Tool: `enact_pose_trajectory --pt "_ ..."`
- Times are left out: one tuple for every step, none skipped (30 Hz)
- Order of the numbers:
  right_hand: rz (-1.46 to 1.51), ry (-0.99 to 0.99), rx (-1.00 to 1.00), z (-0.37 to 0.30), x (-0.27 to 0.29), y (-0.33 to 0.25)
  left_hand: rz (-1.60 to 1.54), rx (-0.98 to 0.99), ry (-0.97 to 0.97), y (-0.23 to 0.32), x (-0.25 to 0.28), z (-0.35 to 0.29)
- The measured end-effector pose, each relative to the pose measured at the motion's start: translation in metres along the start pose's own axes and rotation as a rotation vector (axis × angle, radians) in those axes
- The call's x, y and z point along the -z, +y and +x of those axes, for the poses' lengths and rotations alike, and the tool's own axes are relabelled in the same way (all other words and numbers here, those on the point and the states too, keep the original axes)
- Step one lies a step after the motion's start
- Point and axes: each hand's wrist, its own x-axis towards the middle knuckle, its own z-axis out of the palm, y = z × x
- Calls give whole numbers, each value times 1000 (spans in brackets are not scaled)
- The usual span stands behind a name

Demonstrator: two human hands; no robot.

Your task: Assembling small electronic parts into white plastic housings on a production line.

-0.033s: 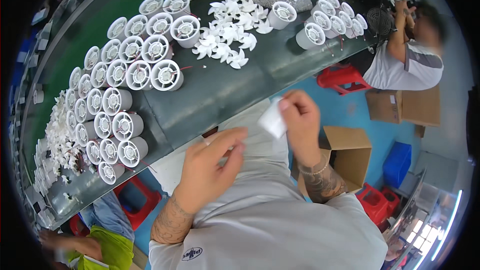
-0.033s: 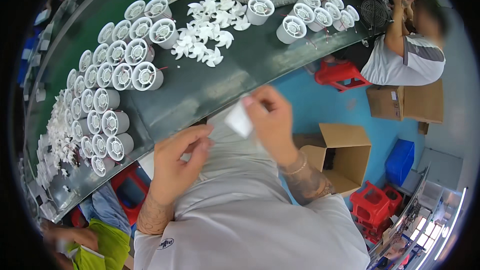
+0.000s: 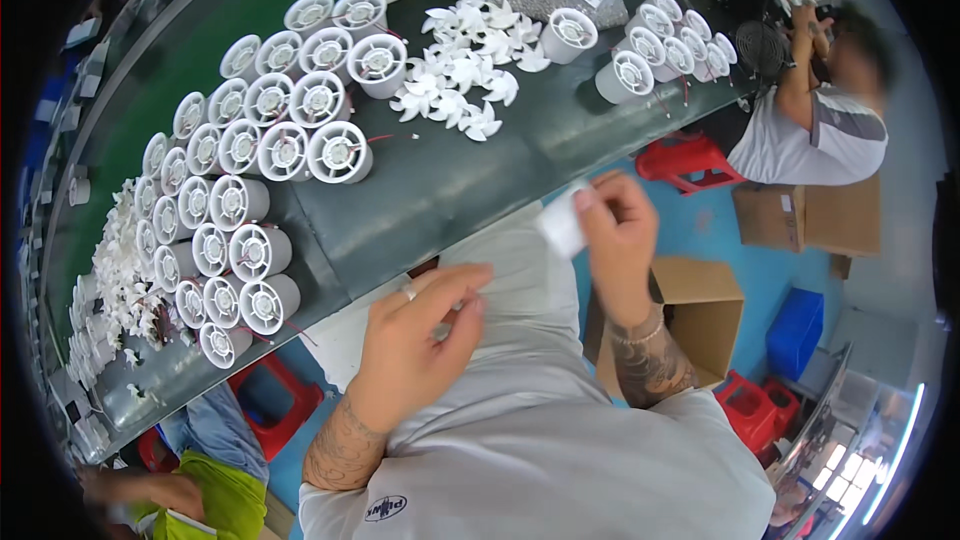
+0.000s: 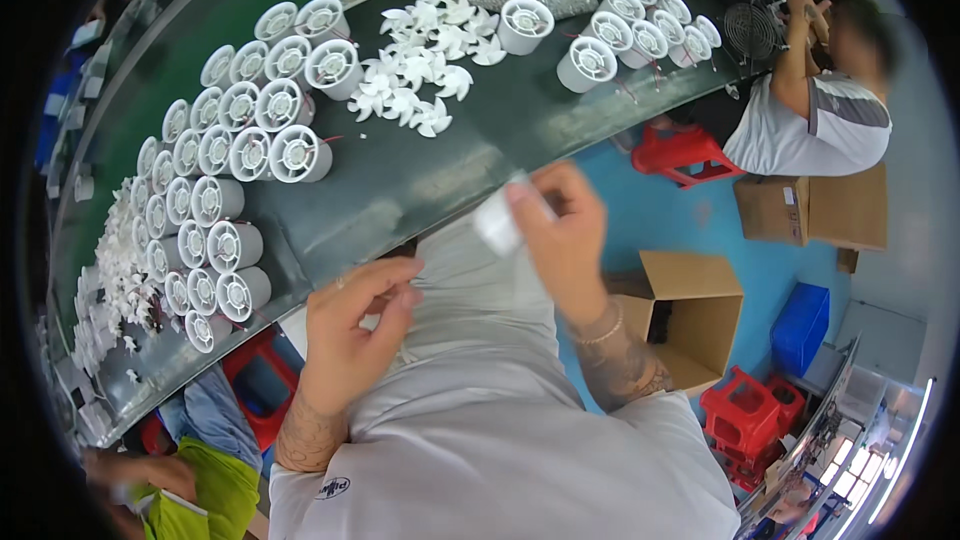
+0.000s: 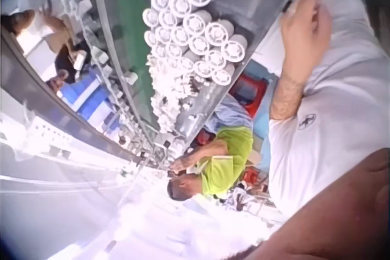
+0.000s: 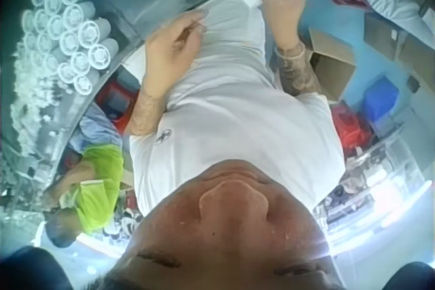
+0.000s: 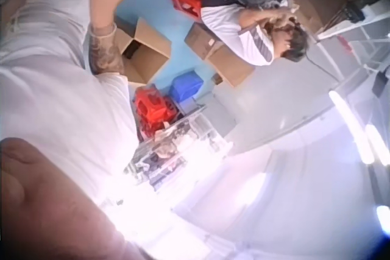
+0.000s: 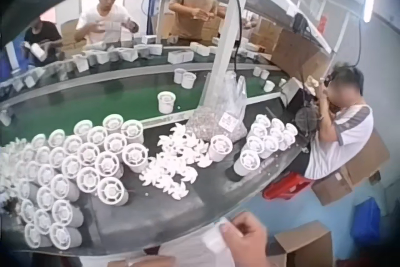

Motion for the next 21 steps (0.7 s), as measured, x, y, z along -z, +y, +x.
enact_pose_trajectory --pt "-225 74 150 11 8 5 -45 59 47 0 4 -6" --pt "-443 143 302 23 16 10 -34 61 68 2 8 -14" --pt "-428 128 313 33 19 17 -66 97 96 2 12 -22" --pt "-575 116 495 44 18 24 -96 136 129 1 16 -29" --pt "-697 95 684 54 15 29 -67 153 171 1 19 -35" --pt "-762 35 716 62 12 33 -40 111 201 0 24 -44" --pt "-820 -24 757 71 14 36 -6 70 232 -2 30 -53" --pt "-991 15 890 79 21 36 49 109 301 -3 36 -61" --pt "-1110 8 882 87 31 34 55 2 362 -4 42 -68" --pt "-1176 -21 849 95 38 28 64 -112 409 -6 54 -76" --pt "-1265 42 875 99 40 24 139 -160 507 -7 67 -85" --pt "-1362 116 893 102 39 22 255 -167 679 -12 79 -100" --pt "-1275 121 866 102 38 22 364 -182 839 -21 92 -116" --pt "-1205 131 835 103 34 19 474 -158 1065 -35 107 -129" --pt "-1095 166 838 98 18 15 480 68 1250 -42 120 -140" --pt "-1083 153 854 91 2 5 365 110 1471 -65 137 -150" --pt "-979 46 867 87 -16 -8 427 207 1470 -80 165 -161" --pt "-869 -53 875 82 -38 -20 500 249 1449 -99 188 -174" --pt "-817 -127 819 83 -59 -34 561 284 1418 -119 208 -184" --pt "-799 -176 838 91 -78 -43 548 268 1417 -133 224 -195" --pt "-793 -216 853 104 -93 -52 733 304 1329 -148 239 -202"
